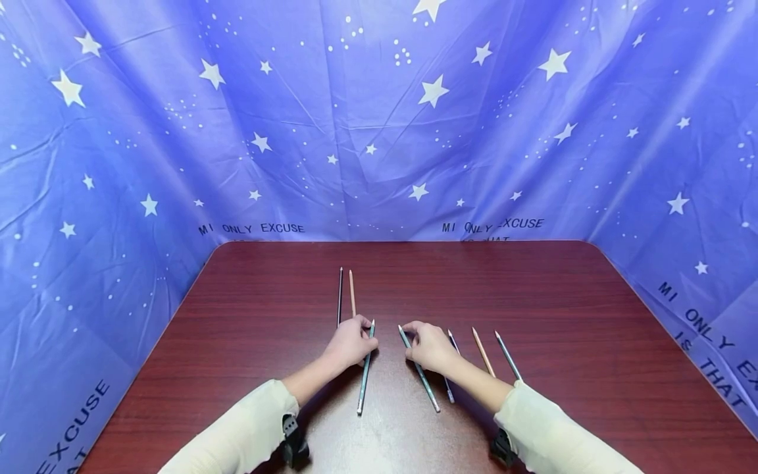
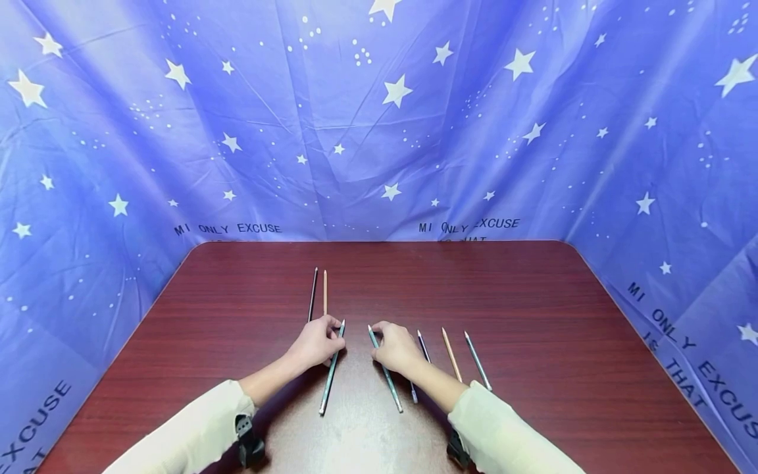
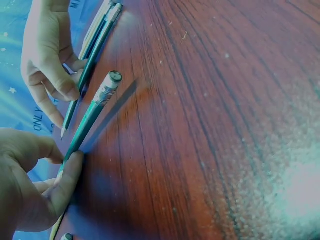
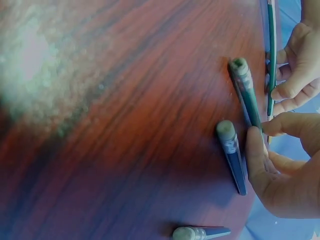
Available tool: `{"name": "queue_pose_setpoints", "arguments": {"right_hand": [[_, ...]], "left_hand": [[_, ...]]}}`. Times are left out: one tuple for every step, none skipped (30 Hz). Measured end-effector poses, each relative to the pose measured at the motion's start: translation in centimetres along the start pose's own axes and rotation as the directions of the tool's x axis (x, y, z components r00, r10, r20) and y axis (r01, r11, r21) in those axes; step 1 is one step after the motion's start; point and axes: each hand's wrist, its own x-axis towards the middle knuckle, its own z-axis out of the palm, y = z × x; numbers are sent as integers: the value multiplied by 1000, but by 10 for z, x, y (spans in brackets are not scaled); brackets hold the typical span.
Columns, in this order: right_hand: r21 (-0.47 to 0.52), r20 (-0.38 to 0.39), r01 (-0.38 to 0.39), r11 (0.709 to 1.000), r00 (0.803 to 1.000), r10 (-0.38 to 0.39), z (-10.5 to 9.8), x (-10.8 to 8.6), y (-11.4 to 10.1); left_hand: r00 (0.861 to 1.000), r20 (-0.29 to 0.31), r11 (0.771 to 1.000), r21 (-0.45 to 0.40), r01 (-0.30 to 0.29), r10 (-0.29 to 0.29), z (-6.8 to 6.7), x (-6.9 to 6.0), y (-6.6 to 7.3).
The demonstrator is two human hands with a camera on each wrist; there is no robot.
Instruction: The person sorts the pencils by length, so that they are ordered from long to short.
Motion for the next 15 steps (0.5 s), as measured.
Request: {"name": "queue_pose_setpoints", "arguments": {"right_hand": [[15,7,-3,1000,1000,2,0,0,0],[30,13,-6,1000,1000,6,0,0,0],[46,21,-12,999,1000,11,0,0,0],[61,26,-13,998,1000,11,0,0,0],[79,34,-23,997,999,20,0,1,0],[91,39,-29,995,999,26,-1,1,0],[103,43,-36,994,999,31,-1,1,0],[116,46,-43,992,998,38,-2,1,-1],[126,47,-51,991,998,45,-3,2,-1],[133,49,-62,989,997,56,-3,2,-2],[146,50,-76,986,996,70,-4,2,-2],[155,49,-89,984,995,82,-5,2,-3],[166,47,-101,981,994,95,-6,2,-3],[174,44,-112,978,993,106,-6,3,-3],[184,42,-120,976,993,114,-7,3,-4]], "left_hand": [[1000,0,1000,-9,5,-5,0,0,0],[1000,-1,1000,-19,9,-9,0,-1,0],[1000,-1,1000,-25,11,-11,-1,-1,0],[1000,-1,999,-31,13,-13,-1,-2,-1],[1000,0,999,-36,13,-13,-1,-2,-1],[1000,-1,999,-37,12,-12,-1,-2,-1],[1000,-2,999,-36,7,-7,-1,-3,-1],[1000,-2,999,-35,2,-2,-2,-3,-1],[1000,-1,999,-34,-3,2,-2,-3,-1],[1000,-1,999,-36,-7,7,-2,-4,-1],[1000,-1,999,-36,-11,11,-2,-4,-2],[1000,-1,999,-38,-15,15,-2,-4,-2],[1000,0,999,-42,-15,15,-3,-5,-3],[1000,1,999,-48,-17,17,-3,-5,-3],[1000,1,998,-55,-16,16,-3,-5,-4]]}}
